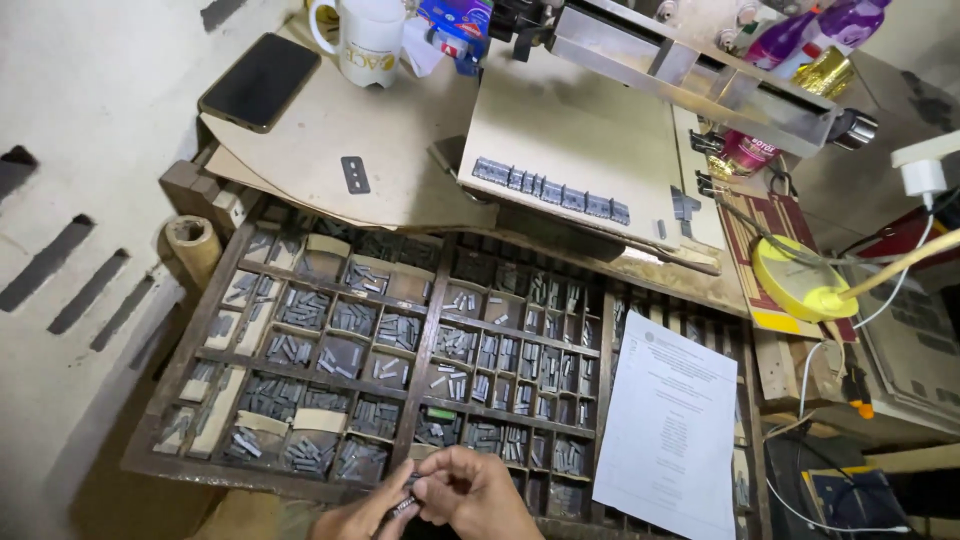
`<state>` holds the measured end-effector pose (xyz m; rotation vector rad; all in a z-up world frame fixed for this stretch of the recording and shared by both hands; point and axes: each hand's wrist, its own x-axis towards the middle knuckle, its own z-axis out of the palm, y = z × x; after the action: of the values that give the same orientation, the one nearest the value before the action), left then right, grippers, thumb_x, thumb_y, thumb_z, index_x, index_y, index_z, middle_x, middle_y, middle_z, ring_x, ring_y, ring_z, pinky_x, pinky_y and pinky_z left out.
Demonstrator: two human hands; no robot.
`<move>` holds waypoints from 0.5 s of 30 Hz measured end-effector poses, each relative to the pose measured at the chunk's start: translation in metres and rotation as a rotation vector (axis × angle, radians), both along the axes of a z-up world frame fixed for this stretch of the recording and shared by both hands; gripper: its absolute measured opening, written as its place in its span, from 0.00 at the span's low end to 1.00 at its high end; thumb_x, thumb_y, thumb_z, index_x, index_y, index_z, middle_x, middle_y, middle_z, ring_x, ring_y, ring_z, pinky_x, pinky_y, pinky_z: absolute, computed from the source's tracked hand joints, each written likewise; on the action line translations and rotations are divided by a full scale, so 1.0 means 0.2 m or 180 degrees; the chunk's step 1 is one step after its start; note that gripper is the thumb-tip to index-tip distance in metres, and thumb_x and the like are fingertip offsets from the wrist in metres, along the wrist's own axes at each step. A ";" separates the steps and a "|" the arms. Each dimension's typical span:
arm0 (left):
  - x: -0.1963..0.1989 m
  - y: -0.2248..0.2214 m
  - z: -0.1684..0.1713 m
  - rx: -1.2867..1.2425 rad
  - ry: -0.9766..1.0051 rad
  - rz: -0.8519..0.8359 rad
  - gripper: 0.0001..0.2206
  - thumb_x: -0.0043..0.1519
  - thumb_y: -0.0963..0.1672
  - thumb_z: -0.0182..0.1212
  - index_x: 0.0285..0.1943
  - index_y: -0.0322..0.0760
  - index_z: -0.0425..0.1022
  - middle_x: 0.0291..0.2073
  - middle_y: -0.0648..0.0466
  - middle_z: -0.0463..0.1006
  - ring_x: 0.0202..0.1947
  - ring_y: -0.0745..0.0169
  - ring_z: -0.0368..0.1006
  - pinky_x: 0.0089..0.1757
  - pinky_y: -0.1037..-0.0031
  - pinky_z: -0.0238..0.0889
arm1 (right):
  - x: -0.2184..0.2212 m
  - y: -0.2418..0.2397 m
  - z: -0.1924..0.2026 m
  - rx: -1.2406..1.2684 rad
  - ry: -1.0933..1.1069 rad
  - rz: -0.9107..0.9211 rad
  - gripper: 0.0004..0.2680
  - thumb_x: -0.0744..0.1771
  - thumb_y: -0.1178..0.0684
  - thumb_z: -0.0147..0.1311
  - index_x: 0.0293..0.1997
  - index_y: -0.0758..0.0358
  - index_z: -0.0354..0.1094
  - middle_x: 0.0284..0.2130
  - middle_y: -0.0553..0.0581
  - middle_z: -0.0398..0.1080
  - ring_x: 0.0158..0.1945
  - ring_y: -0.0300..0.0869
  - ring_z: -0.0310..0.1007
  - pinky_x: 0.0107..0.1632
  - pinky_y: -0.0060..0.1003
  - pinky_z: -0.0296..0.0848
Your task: Selecting individual metal type characters from a printer's job case and arranging them for printing.
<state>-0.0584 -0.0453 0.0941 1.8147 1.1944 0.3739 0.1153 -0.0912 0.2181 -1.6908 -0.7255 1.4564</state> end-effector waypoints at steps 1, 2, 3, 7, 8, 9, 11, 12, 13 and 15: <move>0.01 0.02 0.09 -0.0614 -0.0032 0.0145 0.34 0.54 0.48 0.74 0.68 0.83 0.68 0.47 0.76 0.92 0.50 0.86 0.88 0.54 0.87 0.80 | -0.01 0.01 0.05 -0.0207 0.0002 -0.0035 0.03 0.68 0.60 0.60 0.45 0.64 0.77 0.31 0.55 0.78 0.29 0.37 0.75 0.35 0.28 0.78; 0.01 0.04 0.18 -0.1229 -0.0069 0.0300 0.30 0.56 0.47 0.71 0.68 0.78 0.72 0.46 0.74 0.94 0.50 0.89 0.90 0.58 0.88 0.80 | -0.02 0.02 0.09 -0.0414 0.0004 -0.0070 0.04 0.69 0.61 0.60 0.47 0.64 0.78 0.31 0.54 0.78 0.29 0.37 0.74 0.34 0.27 0.76; 0.01 0.07 0.26 -0.1233 -0.0071 0.0300 0.30 0.56 0.47 0.71 0.68 0.78 0.72 0.46 0.74 0.94 0.50 0.89 0.90 0.58 0.88 0.80 | -0.02 0.03 0.11 -0.0418 0.0002 -0.0070 0.04 0.69 0.61 0.60 0.47 0.64 0.78 0.31 0.54 0.78 0.29 0.37 0.74 0.34 0.27 0.76; -0.02 0.11 0.41 -0.2579 -0.0147 0.0924 0.25 0.59 0.46 0.73 0.67 0.65 0.81 0.43 0.61 0.86 0.38 0.72 0.72 0.41 0.81 0.65 | -0.01 0.11 0.29 -0.0542 -0.0605 0.0623 0.07 0.70 0.54 0.54 0.51 0.58 0.77 0.39 0.51 0.78 0.40 0.36 0.76 0.45 0.27 0.79; -0.04 0.10 0.39 -0.2682 -0.0588 0.1219 0.23 0.57 0.41 0.78 0.64 0.54 0.90 0.27 0.53 0.85 0.21 0.68 0.60 0.29 0.78 0.58 | 0.00 0.13 0.36 -0.0651 -0.0872 0.0771 0.09 0.70 0.52 0.51 0.54 0.55 0.75 0.42 0.51 0.77 0.48 0.38 0.76 0.55 0.30 0.80; -0.06 0.12 0.43 -0.2691 -0.0594 0.1226 0.23 0.57 0.41 0.78 0.64 0.54 0.90 0.27 0.53 0.85 0.21 0.68 0.60 0.29 0.78 0.58 | 0.09 0.20 0.29 -0.0659 -0.0877 0.0780 0.09 0.70 0.52 0.51 0.54 0.55 0.75 0.42 0.51 0.77 0.48 0.38 0.76 0.55 0.30 0.80; -0.08 0.14 0.50 -0.2712 -0.0373 0.1154 0.16 0.59 0.42 0.74 0.57 0.47 0.94 0.37 0.48 0.97 0.32 0.68 0.79 0.41 0.83 0.71 | 0.30 0.32 0.14 0.1419 -0.2784 0.0499 0.13 0.72 0.56 0.48 0.25 0.61 0.69 0.18 0.51 0.71 0.20 0.35 0.69 0.23 0.22 0.74; -0.10 0.15 0.46 -0.2713 -0.0388 0.1156 0.16 0.59 0.42 0.74 0.57 0.47 0.94 0.37 0.48 0.97 0.32 0.68 0.79 0.41 0.83 0.71 | 0.38 0.40 0.10 0.1422 -0.2794 0.0509 0.13 0.72 0.56 0.48 0.25 0.61 0.69 0.18 0.51 0.71 0.20 0.35 0.69 0.23 0.22 0.74; -0.11 0.16 0.42 -0.2888 -0.0495 0.1145 0.16 0.59 0.41 0.74 0.57 0.42 0.94 0.39 0.46 0.96 0.34 0.66 0.79 0.42 0.81 0.69 | 0.46 0.49 0.06 0.0958 -0.3381 0.0520 0.07 0.72 0.55 0.49 0.36 0.59 0.72 0.25 0.53 0.71 0.20 0.36 0.67 0.21 0.26 0.69; -0.14 0.17 0.34 -0.3066 -0.0609 0.1134 0.16 0.59 0.40 0.74 0.57 0.37 0.94 0.40 0.44 0.96 0.36 0.64 0.80 0.44 0.80 0.68 | 0.57 0.61 0.00 0.0476 -0.3956 0.0531 0.07 0.72 0.54 0.50 0.48 0.57 0.76 0.33 0.55 0.71 0.20 0.38 0.65 0.19 0.29 0.63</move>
<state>-0.0856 -0.0117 0.1618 0.7277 1.2517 0.1156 0.2294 0.0303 0.2174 -2.3560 -1.5720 0.2480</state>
